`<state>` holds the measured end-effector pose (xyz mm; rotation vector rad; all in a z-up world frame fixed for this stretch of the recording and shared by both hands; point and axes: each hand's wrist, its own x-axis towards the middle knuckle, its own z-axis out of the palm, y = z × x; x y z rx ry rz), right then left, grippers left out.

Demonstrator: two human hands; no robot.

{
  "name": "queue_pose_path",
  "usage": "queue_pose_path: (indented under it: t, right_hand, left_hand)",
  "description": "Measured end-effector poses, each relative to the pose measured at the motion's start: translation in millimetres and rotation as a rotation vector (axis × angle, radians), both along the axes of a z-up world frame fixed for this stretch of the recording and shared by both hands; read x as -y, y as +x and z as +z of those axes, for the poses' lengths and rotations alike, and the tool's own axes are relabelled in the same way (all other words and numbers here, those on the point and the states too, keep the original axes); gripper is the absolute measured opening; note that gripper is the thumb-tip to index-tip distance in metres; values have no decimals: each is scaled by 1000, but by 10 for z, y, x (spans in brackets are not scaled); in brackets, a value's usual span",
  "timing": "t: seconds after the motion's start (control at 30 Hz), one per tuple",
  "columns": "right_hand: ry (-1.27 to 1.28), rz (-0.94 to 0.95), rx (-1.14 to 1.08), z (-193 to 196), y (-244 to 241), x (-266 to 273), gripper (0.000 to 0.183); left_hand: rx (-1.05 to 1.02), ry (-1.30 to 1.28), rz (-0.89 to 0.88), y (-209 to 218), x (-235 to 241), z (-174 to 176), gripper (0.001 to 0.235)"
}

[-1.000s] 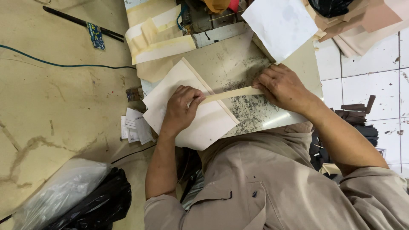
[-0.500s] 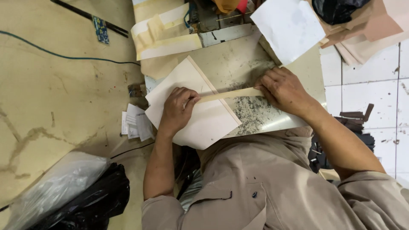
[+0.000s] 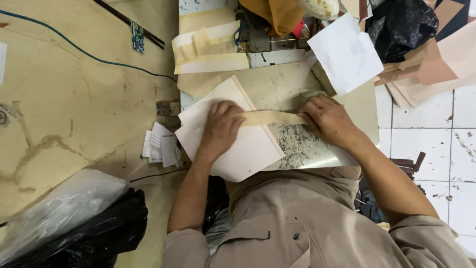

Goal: Trimming small leather strips with scissors and placing them on a template

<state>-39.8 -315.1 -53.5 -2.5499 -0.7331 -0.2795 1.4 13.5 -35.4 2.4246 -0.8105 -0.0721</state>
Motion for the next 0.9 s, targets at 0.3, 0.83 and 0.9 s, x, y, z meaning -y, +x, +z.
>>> queue_pose_path:
  t: [0.3, 0.83, 0.9]
  right_hand:
    - [14, 16, 66, 87, -7, -87, 13]
    - [302, 192, -166, 437, 79, -158, 9]
    - [290, 214, -187, 405, 84, -150, 9]
  left_hand:
    - [-47, -330, -284, 37, 927, -370, 10]
    - [-272, -300, 12, -156, 190, 638, 8]
    - [-339, -272, 38, -146, 87, 586, 10]
